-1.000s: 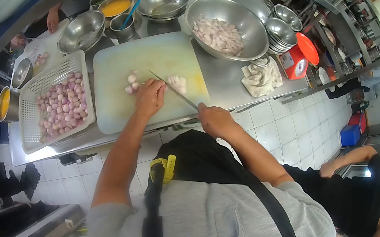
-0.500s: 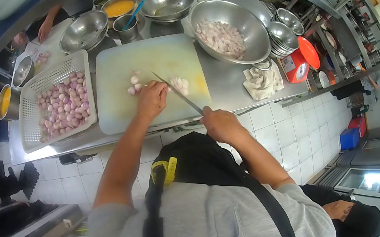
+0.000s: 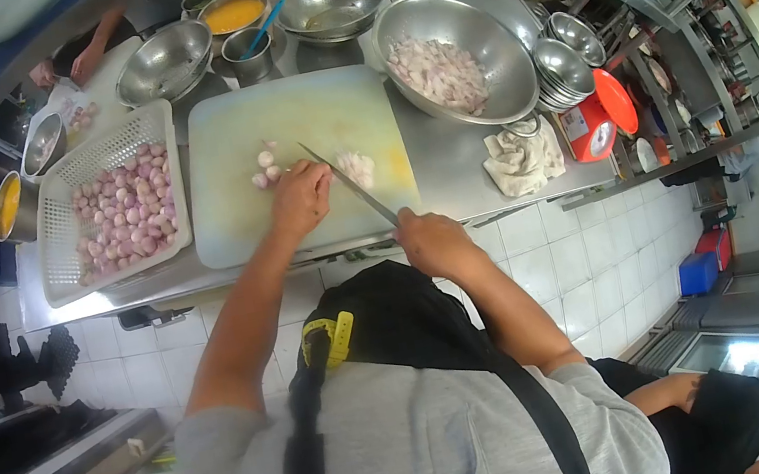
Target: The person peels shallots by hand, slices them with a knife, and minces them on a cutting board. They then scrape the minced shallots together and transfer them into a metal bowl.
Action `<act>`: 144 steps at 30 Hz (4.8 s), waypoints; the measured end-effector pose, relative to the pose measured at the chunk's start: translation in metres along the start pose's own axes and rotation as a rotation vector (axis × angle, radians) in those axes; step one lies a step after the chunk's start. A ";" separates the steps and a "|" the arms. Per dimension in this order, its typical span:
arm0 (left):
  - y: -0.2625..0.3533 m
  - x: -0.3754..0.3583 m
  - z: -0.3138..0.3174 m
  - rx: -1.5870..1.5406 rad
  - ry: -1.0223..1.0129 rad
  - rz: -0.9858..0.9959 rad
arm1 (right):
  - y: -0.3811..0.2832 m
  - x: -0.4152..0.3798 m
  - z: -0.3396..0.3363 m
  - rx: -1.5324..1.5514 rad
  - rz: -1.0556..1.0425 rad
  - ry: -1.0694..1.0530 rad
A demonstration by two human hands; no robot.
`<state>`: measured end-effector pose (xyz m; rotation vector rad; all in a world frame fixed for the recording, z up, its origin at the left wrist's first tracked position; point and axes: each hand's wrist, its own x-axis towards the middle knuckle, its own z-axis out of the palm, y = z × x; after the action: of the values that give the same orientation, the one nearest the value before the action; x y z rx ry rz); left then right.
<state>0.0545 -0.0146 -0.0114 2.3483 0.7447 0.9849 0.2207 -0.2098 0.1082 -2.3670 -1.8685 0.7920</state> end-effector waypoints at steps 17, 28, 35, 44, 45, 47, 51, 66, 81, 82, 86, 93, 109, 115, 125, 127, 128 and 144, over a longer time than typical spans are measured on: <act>0.003 -0.002 0.001 -0.029 0.025 0.002 | 0.001 0.000 0.000 0.020 -0.021 -0.003; 0.001 -0.002 0.000 -0.020 0.030 -0.005 | -0.004 -0.019 -0.015 0.046 0.024 -0.057; -0.005 -0.002 -0.003 -0.019 -0.033 0.036 | 0.008 0.010 0.017 0.027 -0.046 0.002; -0.004 -0.003 -0.009 0.004 -0.059 0.089 | -0.008 -0.013 -0.007 0.010 0.007 -0.060; -0.006 -0.004 -0.008 -0.005 -0.051 0.081 | -0.006 -0.013 -0.005 0.015 -0.005 -0.055; -0.008 -0.004 -0.004 -0.029 -0.043 0.072 | 0.000 -0.010 0.003 0.021 -0.009 -0.047; -0.003 -0.003 -0.011 0.008 -0.072 0.072 | -0.006 -0.013 -0.007 0.038 0.015 -0.059; -0.007 -0.005 -0.006 -0.008 -0.050 0.082 | 0.005 -0.003 0.010 0.020 -0.034 -0.033; 0.000 -0.004 -0.005 0.049 -0.007 0.125 | 0.007 -0.007 0.016 0.066 -0.009 -0.060; 0.002 -0.003 -0.007 0.048 -0.017 0.109 | 0.007 -0.001 0.017 0.060 -0.012 -0.049; -0.001 -0.005 -0.008 -0.025 0.046 0.100 | 0.011 0.000 0.010 0.085 -0.061 -0.009; -0.009 -0.009 -0.051 0.390 0.153 0.031 | 0.017 -0.005 0.011 0.145 -0.073 0.022; -0.029 -0.003 -0.065 0.546 -0.138 0.147 | 0.036 0.008 0.022 0.198 -0.079 -0.016; -0.013 0.011 -0.066 0.435 -0.047 0.163 | 0.030 0.004 0.014 0.220 -0.044 -0.044; 0.007 -0.004 -0.023 0.095 0.076 0.145 | 0.017 -0.009 0.007 0.163 -0.055 0.003; 0.005 -0.007 -0.021 0.043 0.081 0.085 | 0.012 -0.011 0.007 0.122 -0.038 0.016; 0.005 -0.007 -0.021 0.019 0.085 0.056 | 0.011 -0.011 0.007 0.109 -0.041 0.021; 0.002 -0.006 -0.017 -0.093 0.145 -0.070 | -0.010 -0.029 -0.012 0.021 -0.098 0.111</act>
<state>0.0387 -0.0157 -0.0020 2.1740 0.8121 1.1440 0.2124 -0.2303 0.1328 -2.2371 -1.9055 0.6542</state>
